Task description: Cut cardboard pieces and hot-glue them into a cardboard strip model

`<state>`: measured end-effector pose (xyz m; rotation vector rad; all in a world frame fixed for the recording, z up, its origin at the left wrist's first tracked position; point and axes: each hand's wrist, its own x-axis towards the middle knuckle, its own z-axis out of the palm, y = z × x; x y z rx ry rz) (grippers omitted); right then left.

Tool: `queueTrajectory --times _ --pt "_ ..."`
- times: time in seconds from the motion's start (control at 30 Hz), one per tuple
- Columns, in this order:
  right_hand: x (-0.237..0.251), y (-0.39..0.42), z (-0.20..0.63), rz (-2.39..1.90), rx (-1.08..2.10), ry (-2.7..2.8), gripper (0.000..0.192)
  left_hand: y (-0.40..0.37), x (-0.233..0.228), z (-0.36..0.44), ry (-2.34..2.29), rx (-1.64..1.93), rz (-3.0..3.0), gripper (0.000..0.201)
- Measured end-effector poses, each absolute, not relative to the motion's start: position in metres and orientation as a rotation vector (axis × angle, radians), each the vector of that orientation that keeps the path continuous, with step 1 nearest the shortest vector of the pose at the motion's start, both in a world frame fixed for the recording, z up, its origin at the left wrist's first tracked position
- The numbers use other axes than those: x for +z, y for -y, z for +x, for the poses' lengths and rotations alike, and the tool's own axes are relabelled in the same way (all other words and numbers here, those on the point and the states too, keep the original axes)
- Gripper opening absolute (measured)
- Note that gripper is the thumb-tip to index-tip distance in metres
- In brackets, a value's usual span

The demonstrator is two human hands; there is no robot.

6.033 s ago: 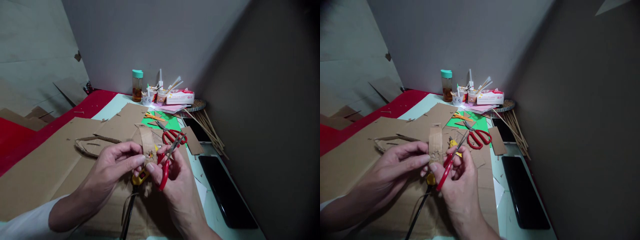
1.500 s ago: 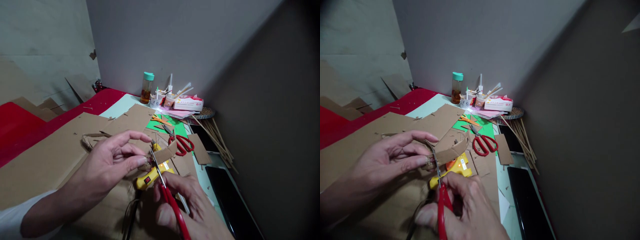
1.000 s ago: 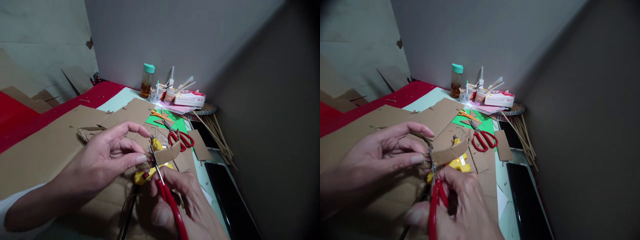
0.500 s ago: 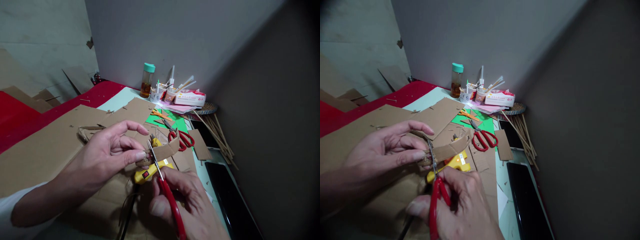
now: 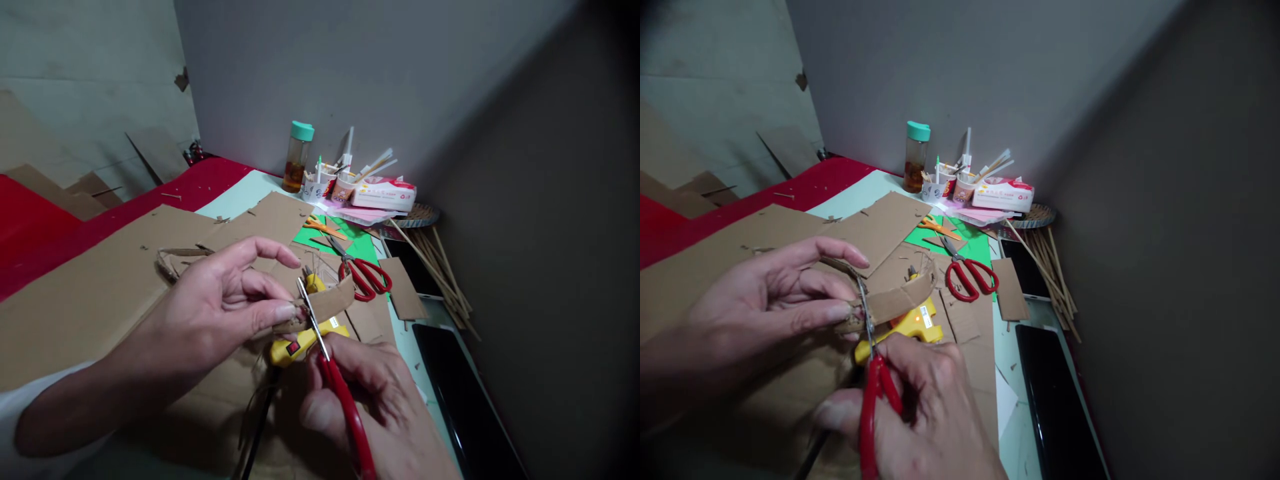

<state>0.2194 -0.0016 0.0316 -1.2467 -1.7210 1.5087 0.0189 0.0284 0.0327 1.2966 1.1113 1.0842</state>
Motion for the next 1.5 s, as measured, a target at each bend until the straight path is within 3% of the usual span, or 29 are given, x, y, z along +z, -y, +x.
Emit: queueTrajectory --times 0.23,0.4,0.6,0.9,1.27,1.5 --pt "0.030 0.003 0.223 -1.275 1.459 1.826 0.039 -0.026 0.037 0.021 -1.120 1.137 1.281 0.031" --pt "0.033 0.001 0.225 -1.206 1.670 1.721 0.049 -0.028 0.039 0.019 -1.143 1.200 1.270 0.026" --pt "0.034 0.003 0.232 -1.120 1.770 1.571 0.049 -0.033 0.035 0.020 -1.020 1.312 1.289 0.015" --pt "0.027 -0.005 0.225 -0.963 1.420 1.096 0.029 -0.030 0.034 0.027 -0.958 1.290 1.350 0.027" --pt "0.016 -0.005 0.203 -0.915 1.305 0.895 0.042 -0.014 0.023 0.035 -1.141 1.288 1.750 0.021" --pt "0.025 -0.004 0.201 -1.009 1.158 0.945 0.041 -0.007 0.018 0.027 -1.154 1.328 2.388 0.033"
